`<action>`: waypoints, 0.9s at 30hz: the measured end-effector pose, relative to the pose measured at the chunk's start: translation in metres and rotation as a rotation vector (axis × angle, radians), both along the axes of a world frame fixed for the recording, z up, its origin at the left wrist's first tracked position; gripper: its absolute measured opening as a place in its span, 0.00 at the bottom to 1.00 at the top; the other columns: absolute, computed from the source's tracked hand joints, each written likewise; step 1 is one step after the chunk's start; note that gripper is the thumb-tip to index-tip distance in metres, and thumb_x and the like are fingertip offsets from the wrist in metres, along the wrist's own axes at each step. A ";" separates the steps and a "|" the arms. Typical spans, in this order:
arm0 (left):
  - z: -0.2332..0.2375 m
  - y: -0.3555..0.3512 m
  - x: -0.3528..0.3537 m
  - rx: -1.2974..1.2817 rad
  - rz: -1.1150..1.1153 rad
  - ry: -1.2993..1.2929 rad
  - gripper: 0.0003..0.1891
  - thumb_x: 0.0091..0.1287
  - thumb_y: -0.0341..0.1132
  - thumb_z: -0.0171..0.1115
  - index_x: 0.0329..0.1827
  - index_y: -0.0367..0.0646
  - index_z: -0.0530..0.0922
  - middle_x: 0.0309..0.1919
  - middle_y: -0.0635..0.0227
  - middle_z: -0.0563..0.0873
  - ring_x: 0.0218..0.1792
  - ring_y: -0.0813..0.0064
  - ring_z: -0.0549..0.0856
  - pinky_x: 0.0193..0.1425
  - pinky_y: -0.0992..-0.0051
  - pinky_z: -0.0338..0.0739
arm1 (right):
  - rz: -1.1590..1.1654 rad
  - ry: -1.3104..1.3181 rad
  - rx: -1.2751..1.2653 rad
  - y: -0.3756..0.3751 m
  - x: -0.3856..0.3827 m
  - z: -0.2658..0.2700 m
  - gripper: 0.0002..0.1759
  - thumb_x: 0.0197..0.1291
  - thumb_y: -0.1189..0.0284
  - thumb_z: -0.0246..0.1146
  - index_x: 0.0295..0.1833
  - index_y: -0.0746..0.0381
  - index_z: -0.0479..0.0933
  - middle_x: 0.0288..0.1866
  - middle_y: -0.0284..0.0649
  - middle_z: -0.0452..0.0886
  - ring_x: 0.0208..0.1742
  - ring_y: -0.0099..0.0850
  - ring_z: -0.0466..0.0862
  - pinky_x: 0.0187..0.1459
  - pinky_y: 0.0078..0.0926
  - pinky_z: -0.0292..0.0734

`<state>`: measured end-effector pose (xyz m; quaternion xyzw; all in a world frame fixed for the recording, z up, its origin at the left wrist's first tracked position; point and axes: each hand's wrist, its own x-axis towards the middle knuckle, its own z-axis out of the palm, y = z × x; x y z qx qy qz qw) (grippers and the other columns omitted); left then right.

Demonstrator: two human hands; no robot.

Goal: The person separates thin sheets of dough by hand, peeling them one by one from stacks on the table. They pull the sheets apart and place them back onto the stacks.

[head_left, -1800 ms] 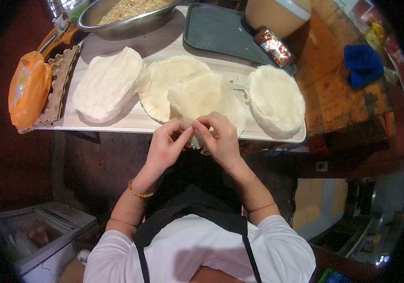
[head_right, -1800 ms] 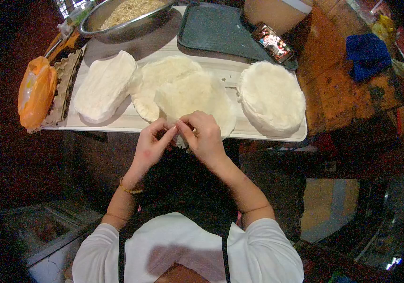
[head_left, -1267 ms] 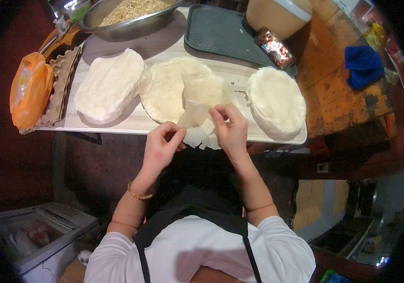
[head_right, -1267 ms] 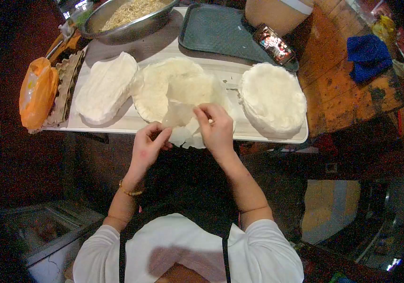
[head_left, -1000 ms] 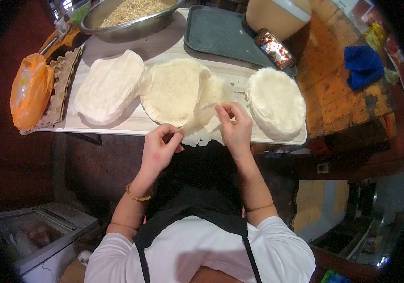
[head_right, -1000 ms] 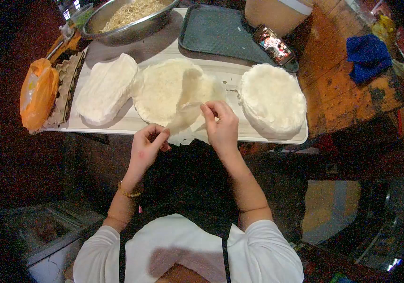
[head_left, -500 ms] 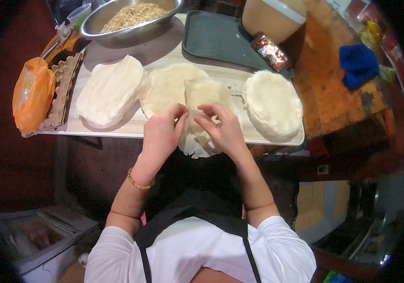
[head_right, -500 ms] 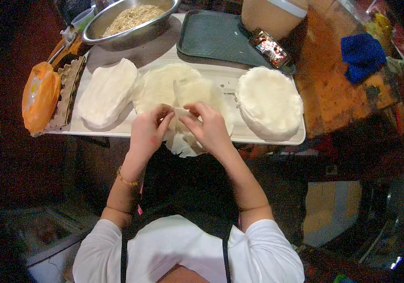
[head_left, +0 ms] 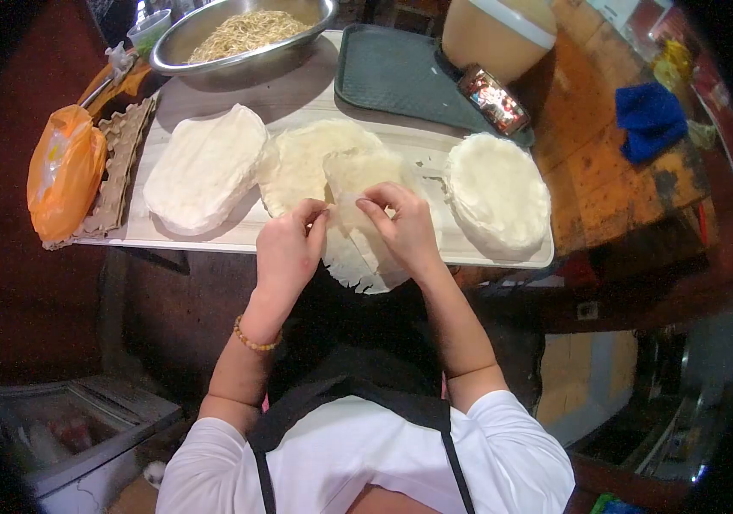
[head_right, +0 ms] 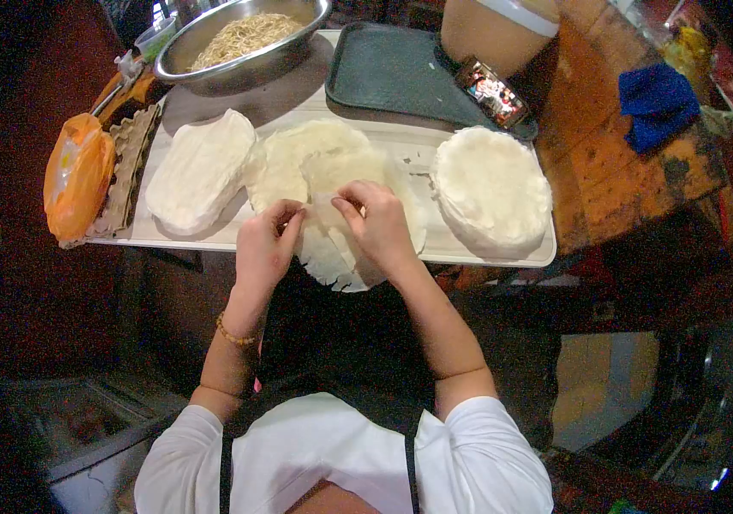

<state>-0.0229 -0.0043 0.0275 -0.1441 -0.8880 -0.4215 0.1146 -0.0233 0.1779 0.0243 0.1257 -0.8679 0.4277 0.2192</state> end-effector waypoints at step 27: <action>-0.013 0.004 -0.023 -0.159 -0.018 0.345 0.08 0.65 0.34 0.65 0.43 0.43 0.79 0.30 0.57 0.84 0.29 0.55 0.85 0.33 0.62 0.78 | 0.103 -0.145 -0.041 -0.007 -0.009 0.002 0.11 0.61 0.70 0.66 0.40 0.69 0.80 0.30 0.46 0.83 0.30 0.30 0.83 0.35 0.26 0.77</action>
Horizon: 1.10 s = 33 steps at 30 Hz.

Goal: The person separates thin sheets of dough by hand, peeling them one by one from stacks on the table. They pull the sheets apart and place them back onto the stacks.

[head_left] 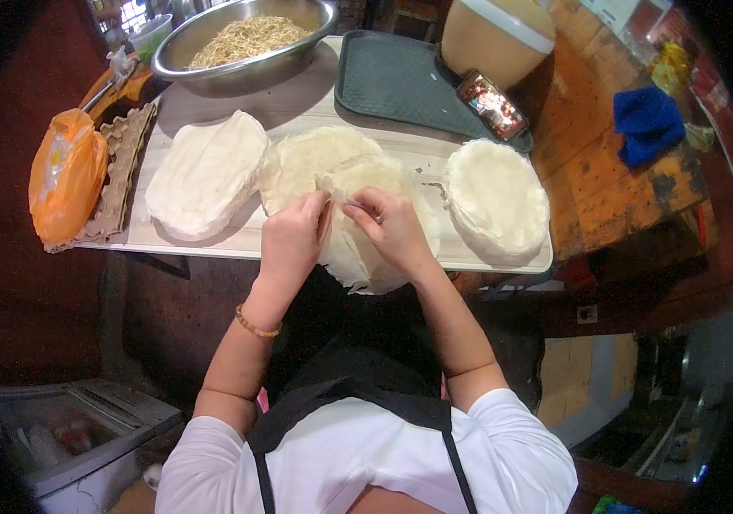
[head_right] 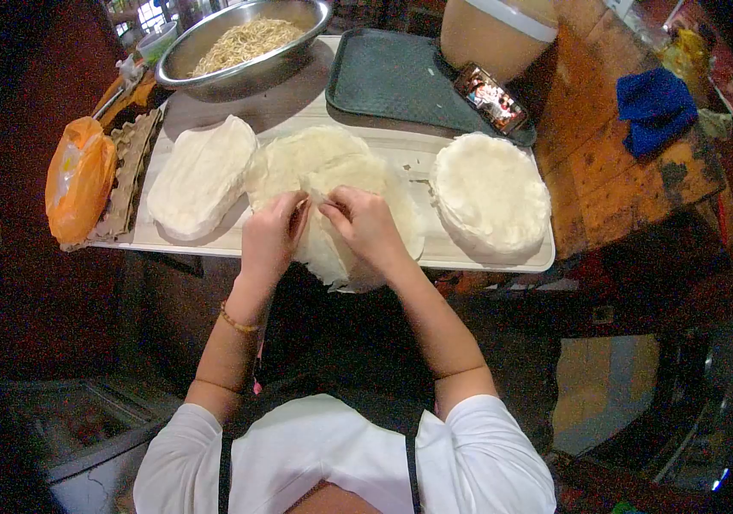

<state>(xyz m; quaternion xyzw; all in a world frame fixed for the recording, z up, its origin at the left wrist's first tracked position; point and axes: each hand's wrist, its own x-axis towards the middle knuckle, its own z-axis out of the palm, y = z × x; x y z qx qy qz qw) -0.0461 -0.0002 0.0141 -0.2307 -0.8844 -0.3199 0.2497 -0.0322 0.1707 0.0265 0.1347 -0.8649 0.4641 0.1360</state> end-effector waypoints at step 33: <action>-0.001 0.008 0.011 0.315 0.067 -0.365 0.10 0.67 0.33 0.64 0.42 0.35 0.76 0.23 0.60 0.81 0.23 0.74 0.79 0.29 0.74 0.73 | -0.007 -0.067 -0.170 -0.005 0.006 -0.016 0.12 0.61 0.68 0.64 0.39 0.68 0.78 0.30 0.49 0.81 0.29 0.38 0.81 0.34 0.32 0.74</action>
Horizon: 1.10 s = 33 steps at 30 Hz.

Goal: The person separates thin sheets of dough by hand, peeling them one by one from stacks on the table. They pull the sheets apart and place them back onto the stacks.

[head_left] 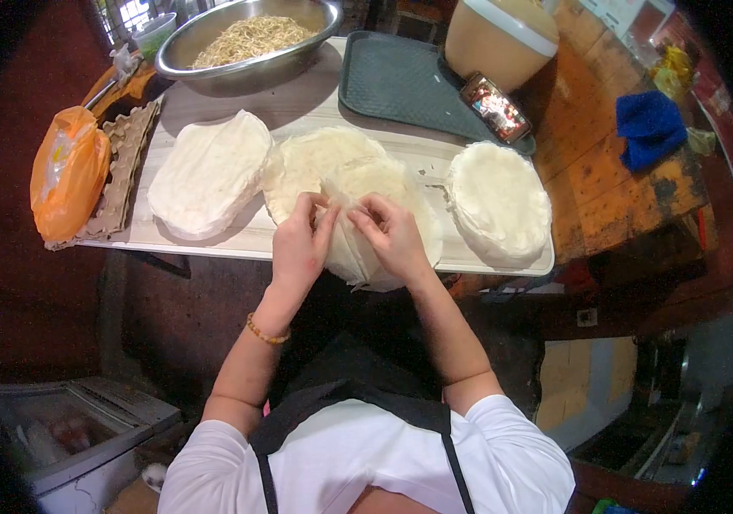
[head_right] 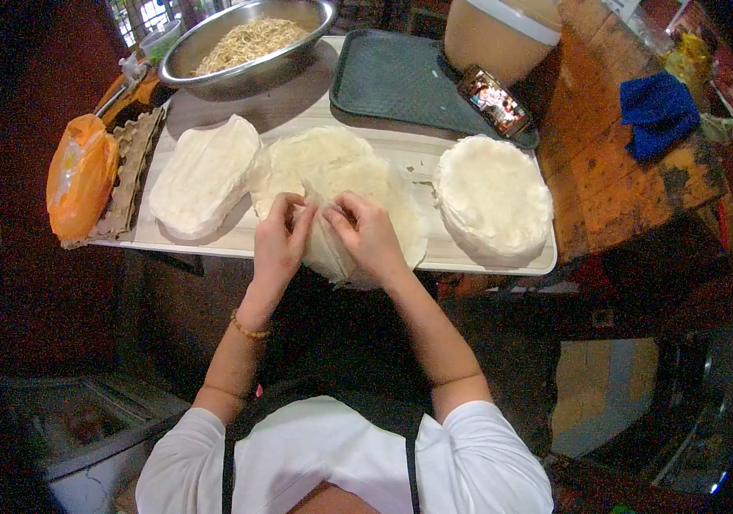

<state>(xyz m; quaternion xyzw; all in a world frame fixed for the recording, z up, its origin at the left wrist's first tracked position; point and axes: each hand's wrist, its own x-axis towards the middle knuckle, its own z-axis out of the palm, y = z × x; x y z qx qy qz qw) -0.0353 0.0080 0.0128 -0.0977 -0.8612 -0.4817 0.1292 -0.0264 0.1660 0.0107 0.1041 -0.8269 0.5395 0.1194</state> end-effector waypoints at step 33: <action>-0.001 -0.028 -0.003 0.420 -0.368 -0.193 0.06 0.68 0.28 0.61 0.40 0.35 0.74 0.55 0.54 0.84 0.29 0.85 0.77 0.29 0.81 0.70 | 0.016 0.248 0.133 0.032 -0.020 0.018 0.21 0.55 0.68 0.69 0.51 0.66 0.76 0.39 0.45 0.84 0.36 0.32 0.84 0.41 0.30 0.78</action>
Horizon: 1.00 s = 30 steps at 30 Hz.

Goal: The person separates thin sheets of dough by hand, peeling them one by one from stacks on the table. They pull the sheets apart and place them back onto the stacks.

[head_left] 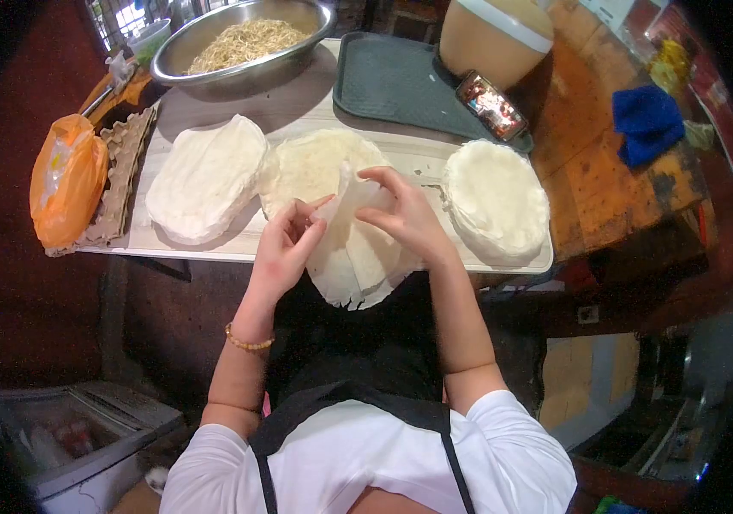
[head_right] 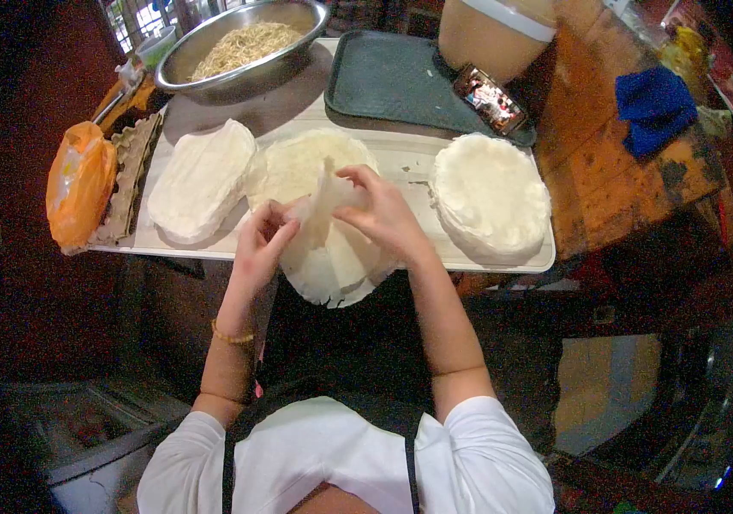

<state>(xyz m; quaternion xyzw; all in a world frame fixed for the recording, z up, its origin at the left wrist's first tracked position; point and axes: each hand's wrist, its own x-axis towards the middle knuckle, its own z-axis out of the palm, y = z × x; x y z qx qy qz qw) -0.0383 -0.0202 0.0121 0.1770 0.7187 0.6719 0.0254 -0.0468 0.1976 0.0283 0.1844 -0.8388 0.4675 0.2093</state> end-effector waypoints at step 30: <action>-0.002 -0.011 -0.017 -0.142 0.465 0.144 0.15 0.70 0.36 0.61 0.29 0.34 0.76 0.17 0.74 0.68 0.24 0.87 0.64 0.26 0.77 0.60 | -0.256 -0.146 -0.381 0.018 -0.001 0.002 0.12 0.67 0.68 0.62 0.38 0.67 0.82 0.29 0.33 0.84 0.30 0.17 0.77 0.32 0.19 0.71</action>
